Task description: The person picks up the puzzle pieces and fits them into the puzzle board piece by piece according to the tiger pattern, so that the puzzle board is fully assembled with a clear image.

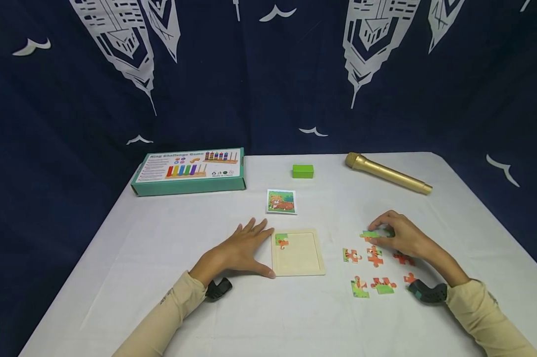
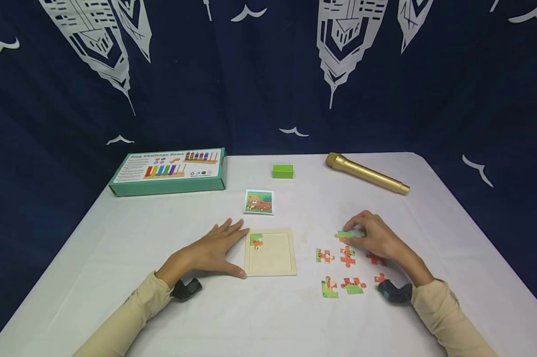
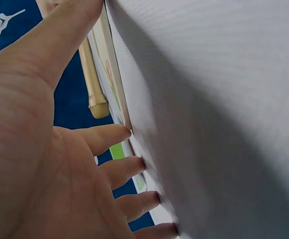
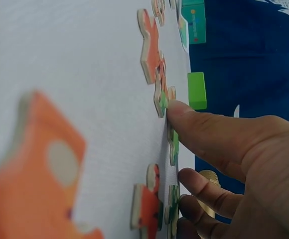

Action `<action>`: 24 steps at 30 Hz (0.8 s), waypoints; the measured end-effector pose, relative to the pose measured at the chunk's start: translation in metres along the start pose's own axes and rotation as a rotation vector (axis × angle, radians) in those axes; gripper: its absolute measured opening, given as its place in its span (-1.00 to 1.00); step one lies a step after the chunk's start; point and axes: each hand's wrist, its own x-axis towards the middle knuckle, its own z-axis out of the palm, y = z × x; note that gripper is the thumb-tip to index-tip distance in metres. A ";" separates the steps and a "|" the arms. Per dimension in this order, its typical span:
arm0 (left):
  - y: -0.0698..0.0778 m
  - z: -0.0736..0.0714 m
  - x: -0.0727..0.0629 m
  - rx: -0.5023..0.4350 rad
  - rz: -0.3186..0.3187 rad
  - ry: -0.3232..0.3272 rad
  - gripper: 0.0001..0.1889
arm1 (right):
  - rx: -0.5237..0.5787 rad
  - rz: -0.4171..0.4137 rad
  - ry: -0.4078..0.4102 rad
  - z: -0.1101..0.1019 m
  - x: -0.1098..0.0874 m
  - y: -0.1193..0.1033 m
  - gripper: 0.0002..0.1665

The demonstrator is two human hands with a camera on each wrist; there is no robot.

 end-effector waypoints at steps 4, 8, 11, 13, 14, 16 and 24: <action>0.000 0.001 0.000 0.002 0.002 -0.003 0.17 | 0.003 -0.011 0.000 0.001 0.000 0.000 -0.66; -0.001 0.001 0.000 0.010 0.007 -0.007 0.17 | -0.004 -0.034 0.009 0.001 0.000 -0.001 -0.66; 0.000 0.001 0.000 0.011 0.010 -0.006 0.17 | 0.000 -0.041 0.010 0.001 0.001 -0.001 -0.67; 0.000 0.000 -0.001 0.010 0.012 -0.004 0.16 | 0.007 -0.040 0.003 0.001 0.001 -0.001 -0.68; 0.000 0.000 -0.001 0.010 0.012 -0.003 0.16 | 0.013 -0.040 0.000 0.001 0.001 -0.001 -0.68; 0.000 0.000 -0.001 0.009 0.013 -0.001 0.16 | 0.022 -0.035 -0.003 0.001 0.001 -0.001 -0.69; -0.001 0.000 -0.001 0.011 0.013 -0.003 0.16 | 0.021 -0.065 0.035 -0.002 0.001 -0.003 -0.83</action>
